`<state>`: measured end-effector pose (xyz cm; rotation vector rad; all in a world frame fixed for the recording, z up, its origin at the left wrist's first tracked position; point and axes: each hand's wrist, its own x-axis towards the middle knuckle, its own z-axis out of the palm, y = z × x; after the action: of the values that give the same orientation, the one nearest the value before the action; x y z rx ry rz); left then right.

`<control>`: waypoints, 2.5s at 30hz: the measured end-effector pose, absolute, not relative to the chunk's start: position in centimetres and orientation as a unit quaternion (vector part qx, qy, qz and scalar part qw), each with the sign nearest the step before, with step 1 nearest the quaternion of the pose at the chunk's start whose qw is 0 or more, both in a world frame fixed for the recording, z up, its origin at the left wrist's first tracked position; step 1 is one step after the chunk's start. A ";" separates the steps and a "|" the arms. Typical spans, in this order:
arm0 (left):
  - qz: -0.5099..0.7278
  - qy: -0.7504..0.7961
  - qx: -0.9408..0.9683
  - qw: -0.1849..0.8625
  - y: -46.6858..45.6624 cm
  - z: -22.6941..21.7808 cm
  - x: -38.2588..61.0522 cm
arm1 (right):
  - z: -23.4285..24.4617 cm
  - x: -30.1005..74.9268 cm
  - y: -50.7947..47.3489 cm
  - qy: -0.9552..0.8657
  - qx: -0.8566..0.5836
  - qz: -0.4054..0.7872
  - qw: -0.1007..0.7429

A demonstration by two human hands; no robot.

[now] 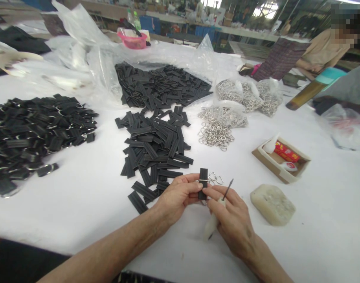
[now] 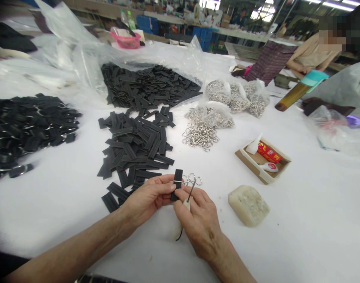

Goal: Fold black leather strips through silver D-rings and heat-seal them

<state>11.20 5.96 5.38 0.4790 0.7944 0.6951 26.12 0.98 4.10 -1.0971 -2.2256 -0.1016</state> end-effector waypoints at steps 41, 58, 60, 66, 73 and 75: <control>0.324 0.417 0.374 0.762 4.8 6.2 12.3 | 4.4 25.4 0.6 -0.535 -0.659 0.285 0.445; 0.269 0.441 0.424 0.744 4.9 5.4 11.8 | 4.9 25.0 0.9 -0.448 -0.644 0.404 0.470; 0.242 0.465 0.467 0.712 4.9 5.8 11.6 | 5.0 25.0 0.9 -0.457 -0.651 0.393 0.460; 0.274 0.484 0.641 0.529 5.3 7.1 11.1 | 5.7 25.3 1.0 -0.465 -0.646 0.404 0.450; 0.180 0.406 0.457 0.770 5.9 6.2 11.3 | 5.9 25.6 1.1 -0.466 -0.637 0.425 0.443; 0.206 0.404 0.419 0.787 5.8 6.0 11.6 | 5.8 25.6 1.2 -0.471 -0.641 0.420 0.437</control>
<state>11.56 5.76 6.02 0.9030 0.8702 0.4441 25.61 1.16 5.85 -1.5935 -1.1716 1.0446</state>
